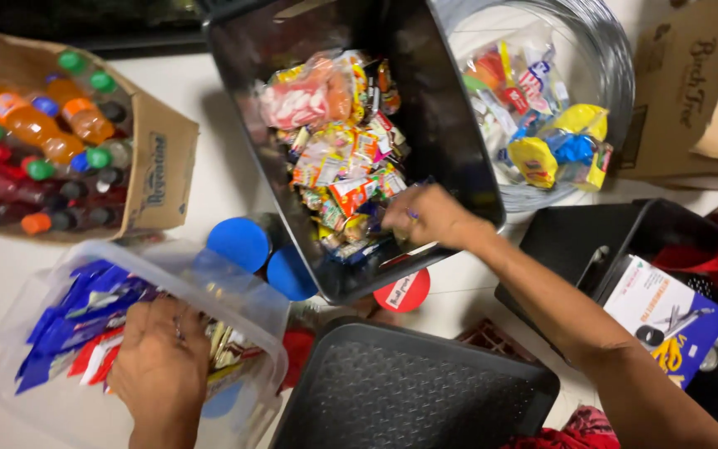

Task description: Organizing various snack packages and cookies into transparent and black bins.

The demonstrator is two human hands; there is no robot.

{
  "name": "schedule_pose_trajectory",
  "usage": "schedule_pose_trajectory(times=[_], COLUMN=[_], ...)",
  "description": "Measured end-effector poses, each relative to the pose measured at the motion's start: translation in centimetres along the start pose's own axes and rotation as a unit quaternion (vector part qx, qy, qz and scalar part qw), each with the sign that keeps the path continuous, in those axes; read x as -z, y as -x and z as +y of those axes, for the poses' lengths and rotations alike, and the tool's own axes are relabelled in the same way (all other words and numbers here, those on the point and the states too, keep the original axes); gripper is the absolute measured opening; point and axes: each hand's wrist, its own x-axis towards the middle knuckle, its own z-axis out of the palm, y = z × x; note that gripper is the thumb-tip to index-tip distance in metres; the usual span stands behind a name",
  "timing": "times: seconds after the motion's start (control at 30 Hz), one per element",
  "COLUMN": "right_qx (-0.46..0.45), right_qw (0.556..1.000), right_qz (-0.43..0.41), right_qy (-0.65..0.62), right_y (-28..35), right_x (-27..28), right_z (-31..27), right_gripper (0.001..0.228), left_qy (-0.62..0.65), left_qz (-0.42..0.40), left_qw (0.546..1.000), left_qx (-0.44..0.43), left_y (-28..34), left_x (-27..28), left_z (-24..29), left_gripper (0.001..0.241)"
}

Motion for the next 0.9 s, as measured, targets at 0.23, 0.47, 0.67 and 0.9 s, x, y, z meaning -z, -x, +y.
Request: schedule_pose_trajectory(times=[0.23, 0.47, 0.67, 0.9], right_qx=[-0.146, -0.238, -0.389, -0.502], right_qw=[0.942, 0.896, 0.858, 0.761], right_qz=[0.295, 0.292, 0.275, 0.172], right_qy=[-0.071, -0.236, -0.193, -0.373], right_y=[-0.4, -4.9, -5.8, -7.0], right_x=[6.0, -1.5, -10.4, -8.1], right_z=[3.0, 13.7, 27.8, 25.9], right_gripper=[0.025, 0.045, 0.075, 0.075], left_qy=[0.04, 0.203, 0.32, 0.342], left_qz=[-0.014, -0.087, -0.12, -0.192], left_qw=[0.997, 0.956, 0.912, 0.901], left_qx=[-0.062, -0.193, -0.226, -0.186], left_y=[-1.7, -5.0, -4.4, -3.8], left_x=[3.3, -2.4, -7.3, -7.0], left_z=[4.7, 10.9, 12.5, 13.4], left_gripper=[0.015, 0.022, 0.03, 0.031])
